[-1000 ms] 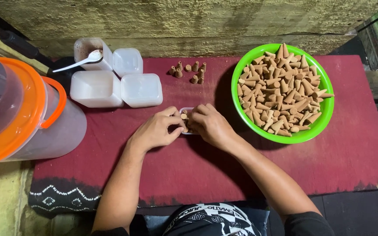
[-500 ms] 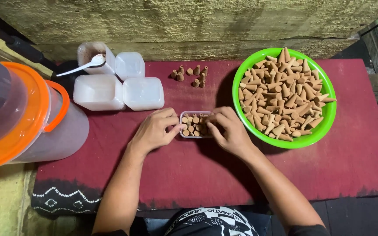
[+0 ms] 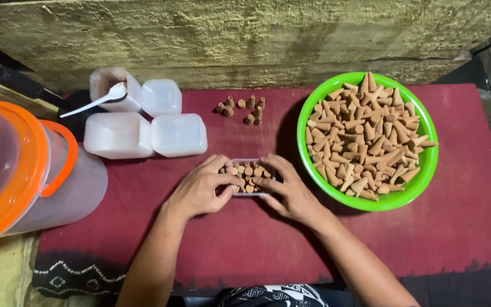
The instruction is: The person is manually packing incense cones from a large green bowl into small plastic containers.
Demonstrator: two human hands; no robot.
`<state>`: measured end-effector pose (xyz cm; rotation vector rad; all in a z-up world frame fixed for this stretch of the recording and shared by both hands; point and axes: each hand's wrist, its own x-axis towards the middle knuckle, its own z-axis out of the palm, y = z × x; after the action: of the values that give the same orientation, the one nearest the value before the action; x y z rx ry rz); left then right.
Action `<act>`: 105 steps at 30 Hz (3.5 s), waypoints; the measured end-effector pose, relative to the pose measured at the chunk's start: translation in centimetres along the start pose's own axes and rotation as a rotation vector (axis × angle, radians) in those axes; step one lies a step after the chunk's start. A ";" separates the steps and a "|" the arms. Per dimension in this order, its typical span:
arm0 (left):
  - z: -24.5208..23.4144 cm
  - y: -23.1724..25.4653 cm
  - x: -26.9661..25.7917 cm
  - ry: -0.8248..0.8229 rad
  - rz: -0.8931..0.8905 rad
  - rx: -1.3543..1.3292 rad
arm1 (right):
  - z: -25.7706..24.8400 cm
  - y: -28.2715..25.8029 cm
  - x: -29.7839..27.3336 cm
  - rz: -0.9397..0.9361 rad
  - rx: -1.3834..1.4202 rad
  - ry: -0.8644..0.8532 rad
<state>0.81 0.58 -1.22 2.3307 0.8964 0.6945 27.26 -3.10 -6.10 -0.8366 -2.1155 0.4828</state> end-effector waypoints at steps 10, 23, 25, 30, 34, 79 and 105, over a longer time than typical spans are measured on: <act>1.2 -0.2 0.1 0.085 0.128 0.277 | -0.3 -0.2 0.0 0.034 0.069 0.041; 2.4 1.2 0.2 0.047 0.104 0.431 | -0.2 -0.3 -0.5 0.026 0.005 0.052; 2.0 1.1 0.3 0.042 0.104 0.419 | -0.3 0.1 -0.1 0.028 0.007 0.066; 1.8 1.2 0.0 -0.093 -0.022 0.335 | 0.5 0.4 -1.1 0.074 0.104 0.065; -0.4 2.7 1.0 -0.172 -0.069 0.286 | -0.1 -0.4 -1.0 0.067 0.043 0.065; 10.5 10.3 18.2 -0.161 0.120 0.191 | -20.5 3.3 -12.6 0.290 -0.279 0.775; -0.2 3.7 3.0 0.153 -0.302 -0.450 | -4.1 -5.1 5.9 0.137 0.270 0.226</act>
<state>4.24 0.51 2.08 1.7234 1.0109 0.8507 25.70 -2.34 2.61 -0.8389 -1.7481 0.6952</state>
